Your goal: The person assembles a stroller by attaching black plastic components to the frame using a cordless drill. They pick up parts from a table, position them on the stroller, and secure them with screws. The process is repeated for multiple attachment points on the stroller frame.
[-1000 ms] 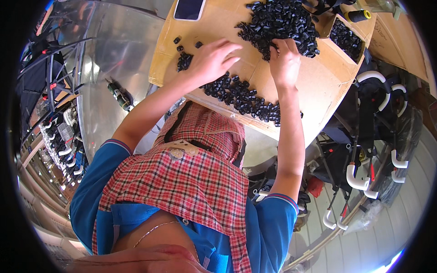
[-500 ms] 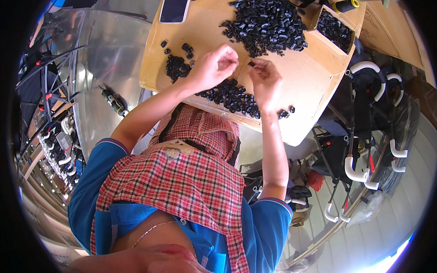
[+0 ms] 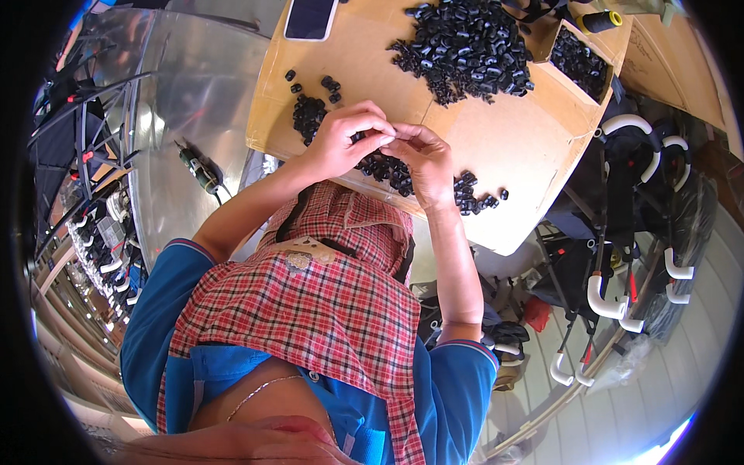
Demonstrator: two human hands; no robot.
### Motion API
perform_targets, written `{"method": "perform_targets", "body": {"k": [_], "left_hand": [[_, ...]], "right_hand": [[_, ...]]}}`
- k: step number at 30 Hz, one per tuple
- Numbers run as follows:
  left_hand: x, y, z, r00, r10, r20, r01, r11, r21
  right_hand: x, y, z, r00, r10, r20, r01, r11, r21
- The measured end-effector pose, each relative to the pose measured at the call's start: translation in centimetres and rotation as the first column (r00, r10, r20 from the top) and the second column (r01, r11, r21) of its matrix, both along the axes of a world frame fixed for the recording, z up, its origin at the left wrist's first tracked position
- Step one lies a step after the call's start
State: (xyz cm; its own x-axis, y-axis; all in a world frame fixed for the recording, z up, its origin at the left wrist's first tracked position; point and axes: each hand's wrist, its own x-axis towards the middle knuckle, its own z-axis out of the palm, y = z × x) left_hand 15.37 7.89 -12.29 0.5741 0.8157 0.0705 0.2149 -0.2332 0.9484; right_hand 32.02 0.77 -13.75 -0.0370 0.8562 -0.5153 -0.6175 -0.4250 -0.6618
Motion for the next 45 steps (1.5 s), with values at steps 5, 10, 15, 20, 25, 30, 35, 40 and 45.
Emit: {"method": "perform_targets", "body": {"k": [5,10,15,20,25,30,35,40,45], "left_hand": [[-0.7,-0.3,-0.1,0.983,0.168,-0.067,-0.167,0.986,0.031],[-4.1,1.8,-0.8,0.872,0.392,-0.292,-0.314,0.907,0.281],[-4.9,3.7,-1.1,0.821,0.390,-0.417,-0.150,0.852,0.501],[0.6,5.3,-4.1,0.898,0.304,-0.318,-0.119,0.863,0.490],[3.3,7.0,-5.9,0.838,0.353,-0.417,-0.043,0.803,0.594],[2.8,6.8,-6.6,0.872,0.349,-0.342,-0.125,0.836,0.534],[3.4,6.8,-5.0,0.822,0.329,-0.465,-0.048,0.854,0.519],[3.6,7.5,-3.9,0.803,0.241,-0.546,0.018,0.905,0.425],[3.7,7.1,-4.0,0.809,0.262,-0.527,-0.002,0.897,0.442]], "right_hand": [[-1.3,0.5,-0.4,0.989,0.063,0.131,-0.067,0.997,0.028],[0.2,4.7,0.2,0.253,-0.187,0.949,-0.297,0.919,0.260],[2.7,7.9,-2.4,-0.165,-0.381,0.910,-0.366,0.880,0.303],[2.7,8.4,-2.6,-0.181,-0.337,0.924,-0.369,0.894,0.254],[3.0,8.3,-2.5,-0.189,-0.344,0.920,-0.380,0.889,0.255],[2.8,7.8,-1.2,-0.054,-0.403,0.914,-0.275,0.886,0.374],[2.4,5.2,-0.5,0.211,-0.275,0.938,-0.153,0.938,0.310],[1.3,2.8,-1.7,0.448,-0.155,0.880,-0.062,0.977,0.204],[0.7,1.8,-2.9,0.632,-0.119,0.766,0.054,0.993,0.109]]}}
